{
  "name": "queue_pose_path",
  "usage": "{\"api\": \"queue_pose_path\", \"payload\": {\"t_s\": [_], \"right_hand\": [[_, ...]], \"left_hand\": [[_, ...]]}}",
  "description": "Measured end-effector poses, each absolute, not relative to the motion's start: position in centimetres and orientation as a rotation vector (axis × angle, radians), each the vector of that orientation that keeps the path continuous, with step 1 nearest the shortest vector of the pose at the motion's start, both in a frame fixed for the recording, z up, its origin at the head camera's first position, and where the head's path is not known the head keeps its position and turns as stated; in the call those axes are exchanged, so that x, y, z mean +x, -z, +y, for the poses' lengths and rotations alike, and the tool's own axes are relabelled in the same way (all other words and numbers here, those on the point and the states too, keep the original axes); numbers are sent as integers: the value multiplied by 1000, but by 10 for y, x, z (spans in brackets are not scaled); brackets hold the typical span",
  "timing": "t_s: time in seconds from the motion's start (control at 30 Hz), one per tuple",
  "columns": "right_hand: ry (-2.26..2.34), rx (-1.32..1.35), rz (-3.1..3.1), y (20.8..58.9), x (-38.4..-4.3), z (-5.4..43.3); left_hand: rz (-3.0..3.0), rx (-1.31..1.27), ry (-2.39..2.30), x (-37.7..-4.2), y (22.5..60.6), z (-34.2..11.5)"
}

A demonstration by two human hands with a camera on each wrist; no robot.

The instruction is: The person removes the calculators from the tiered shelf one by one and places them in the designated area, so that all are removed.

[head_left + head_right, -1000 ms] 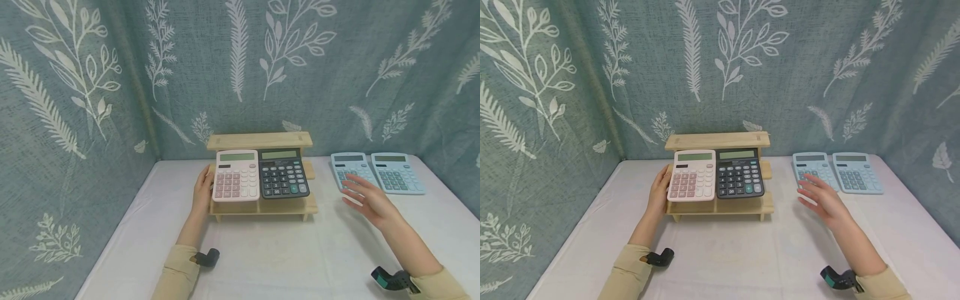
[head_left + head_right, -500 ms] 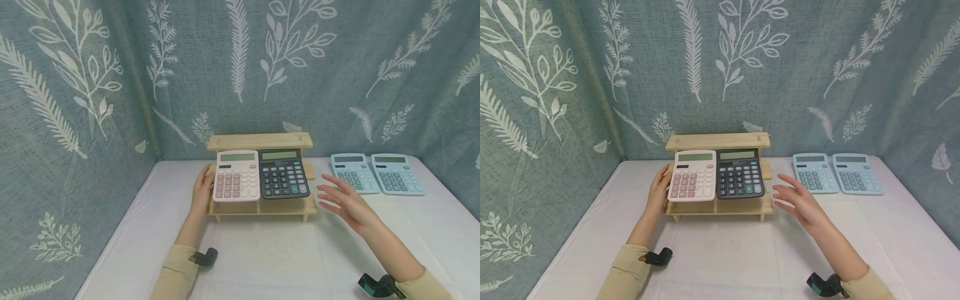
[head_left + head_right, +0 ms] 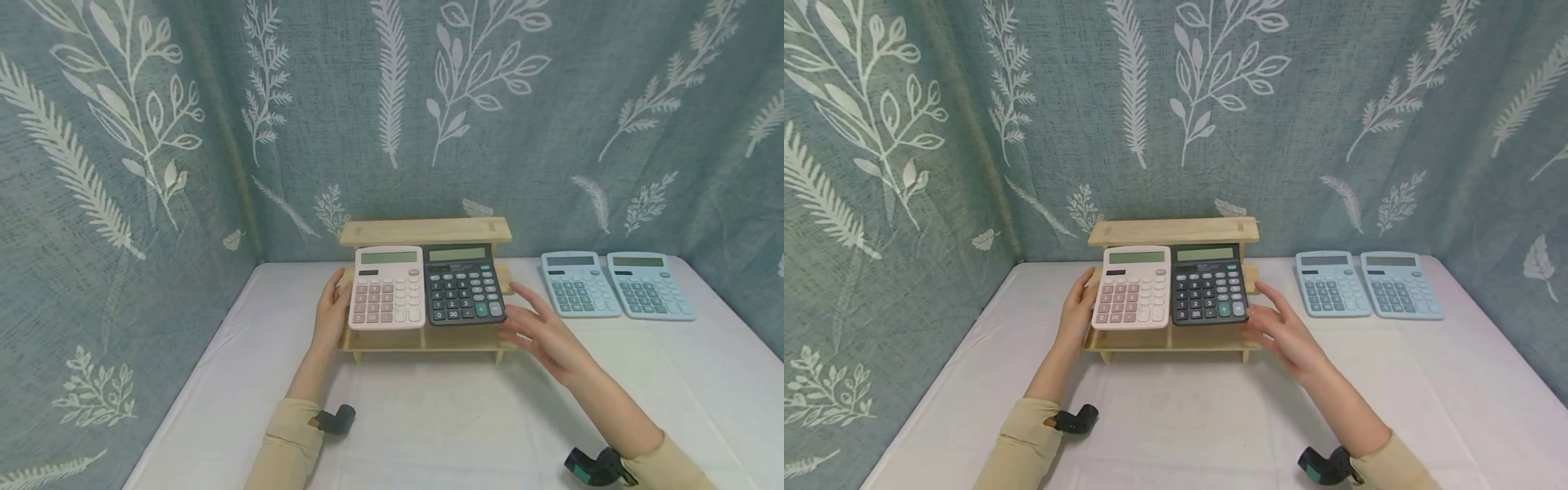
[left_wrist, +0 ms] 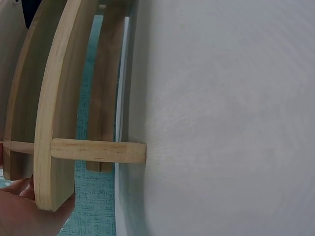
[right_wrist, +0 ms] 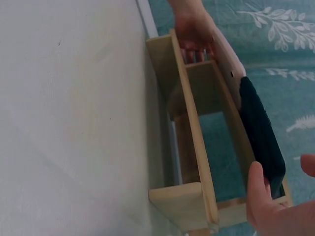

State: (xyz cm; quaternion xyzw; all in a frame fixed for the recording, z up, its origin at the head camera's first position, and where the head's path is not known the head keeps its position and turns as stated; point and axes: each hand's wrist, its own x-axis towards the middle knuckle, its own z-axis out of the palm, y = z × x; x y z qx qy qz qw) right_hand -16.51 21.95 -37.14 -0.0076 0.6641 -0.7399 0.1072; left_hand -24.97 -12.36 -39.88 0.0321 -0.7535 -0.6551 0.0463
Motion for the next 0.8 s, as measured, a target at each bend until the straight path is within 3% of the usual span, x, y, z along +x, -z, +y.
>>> {"api": "queue_pose_path", "payload": {"t_s": [0.8], "right_hand": [[2381, -11, 1712, 378, -176, 186]], "left_hand": [[-2317, 52, 1967, -247, 400, -121]]}}
